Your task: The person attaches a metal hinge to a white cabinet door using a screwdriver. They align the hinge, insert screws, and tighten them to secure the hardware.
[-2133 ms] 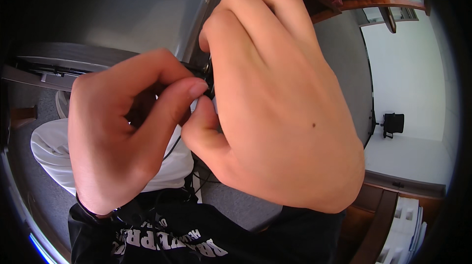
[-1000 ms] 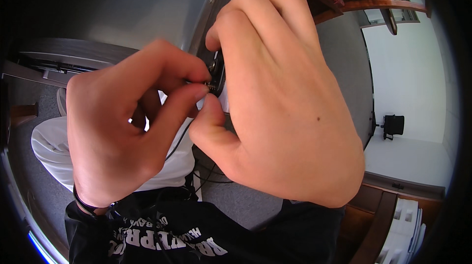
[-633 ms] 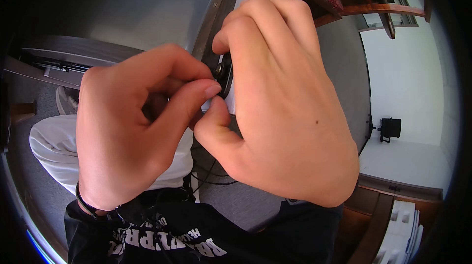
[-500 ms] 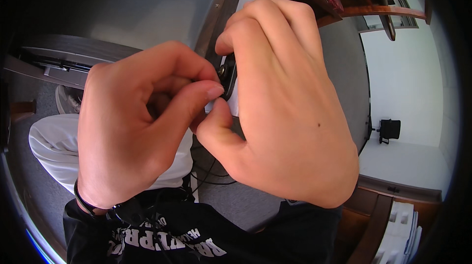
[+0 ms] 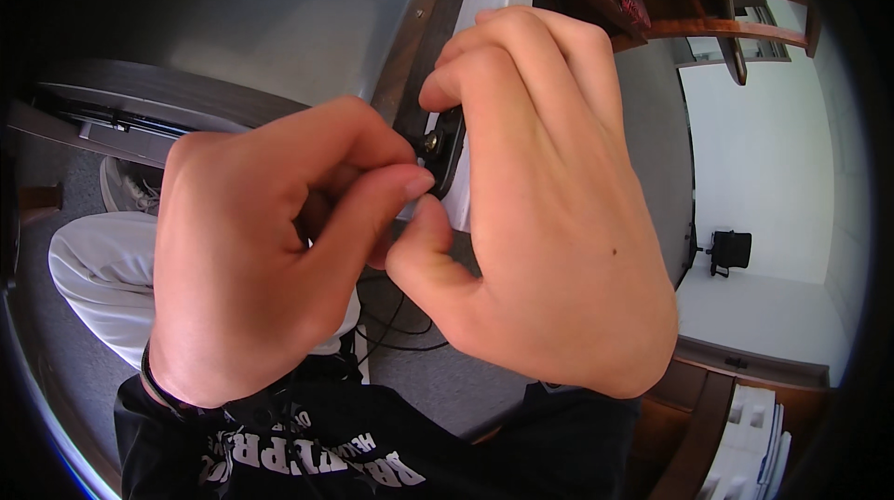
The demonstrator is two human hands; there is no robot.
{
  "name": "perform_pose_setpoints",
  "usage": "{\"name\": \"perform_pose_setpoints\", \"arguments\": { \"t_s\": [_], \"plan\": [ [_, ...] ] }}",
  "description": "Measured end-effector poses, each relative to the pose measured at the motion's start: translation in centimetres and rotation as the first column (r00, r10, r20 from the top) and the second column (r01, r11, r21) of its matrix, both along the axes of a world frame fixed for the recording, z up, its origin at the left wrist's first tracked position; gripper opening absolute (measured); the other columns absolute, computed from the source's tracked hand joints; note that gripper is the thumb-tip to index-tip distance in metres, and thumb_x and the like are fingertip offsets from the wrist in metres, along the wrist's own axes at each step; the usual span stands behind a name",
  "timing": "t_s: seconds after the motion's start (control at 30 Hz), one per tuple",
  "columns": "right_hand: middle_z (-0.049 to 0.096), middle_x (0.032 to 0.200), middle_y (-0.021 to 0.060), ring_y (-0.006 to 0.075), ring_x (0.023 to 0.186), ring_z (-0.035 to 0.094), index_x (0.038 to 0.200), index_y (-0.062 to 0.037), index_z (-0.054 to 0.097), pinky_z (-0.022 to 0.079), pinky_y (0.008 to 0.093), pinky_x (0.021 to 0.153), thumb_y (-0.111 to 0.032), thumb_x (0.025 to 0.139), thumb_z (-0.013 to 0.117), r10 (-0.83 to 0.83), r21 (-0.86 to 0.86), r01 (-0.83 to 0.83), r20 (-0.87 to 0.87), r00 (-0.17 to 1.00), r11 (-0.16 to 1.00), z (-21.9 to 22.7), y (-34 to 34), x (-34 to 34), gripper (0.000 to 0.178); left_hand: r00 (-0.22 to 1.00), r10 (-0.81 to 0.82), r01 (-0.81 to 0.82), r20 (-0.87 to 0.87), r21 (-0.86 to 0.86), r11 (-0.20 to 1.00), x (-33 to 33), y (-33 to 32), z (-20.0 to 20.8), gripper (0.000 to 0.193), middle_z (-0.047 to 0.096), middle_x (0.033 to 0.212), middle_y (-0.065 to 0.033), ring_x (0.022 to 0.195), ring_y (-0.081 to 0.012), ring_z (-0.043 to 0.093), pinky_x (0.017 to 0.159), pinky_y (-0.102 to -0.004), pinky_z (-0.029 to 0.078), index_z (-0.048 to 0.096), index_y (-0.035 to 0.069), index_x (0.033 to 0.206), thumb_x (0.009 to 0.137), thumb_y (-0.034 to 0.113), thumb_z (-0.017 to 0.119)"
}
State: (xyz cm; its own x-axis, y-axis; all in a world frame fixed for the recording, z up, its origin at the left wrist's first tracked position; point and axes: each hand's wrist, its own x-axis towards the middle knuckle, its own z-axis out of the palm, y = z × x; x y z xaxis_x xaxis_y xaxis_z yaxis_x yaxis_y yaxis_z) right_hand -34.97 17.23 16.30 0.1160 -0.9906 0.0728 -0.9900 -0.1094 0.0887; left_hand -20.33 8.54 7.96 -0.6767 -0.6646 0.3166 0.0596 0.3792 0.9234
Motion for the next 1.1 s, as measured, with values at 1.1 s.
{"name": "perform_pose_setpoints", "arguments": {
  "t_s": [1.1],
  "plan": [
    [0.066, 0.130, 0.0207, 0.0470, 0.135, 0.050, 0.107, 0.0003, 0.065, 0.037, 0.0547, 0.113, -0.031, 0.071, 0.062, -0.208, -0.080, 0.206, -0.010, 0.978, 0.975, -1.0, 0.2, 0.9, 0.047, 0.952, -0.031, 0.087, -0.305, 0.171, 0.981, 0.2, 2.0, -3.8, 0.040, 0.073, 0.071, -0.0133, 0.051, -0.0170, 0.067, 0.049, -0.0279, 0.053, 0.075, -0.007, 0.118, 0.079, -0.012, 0.065]
  ]
}}
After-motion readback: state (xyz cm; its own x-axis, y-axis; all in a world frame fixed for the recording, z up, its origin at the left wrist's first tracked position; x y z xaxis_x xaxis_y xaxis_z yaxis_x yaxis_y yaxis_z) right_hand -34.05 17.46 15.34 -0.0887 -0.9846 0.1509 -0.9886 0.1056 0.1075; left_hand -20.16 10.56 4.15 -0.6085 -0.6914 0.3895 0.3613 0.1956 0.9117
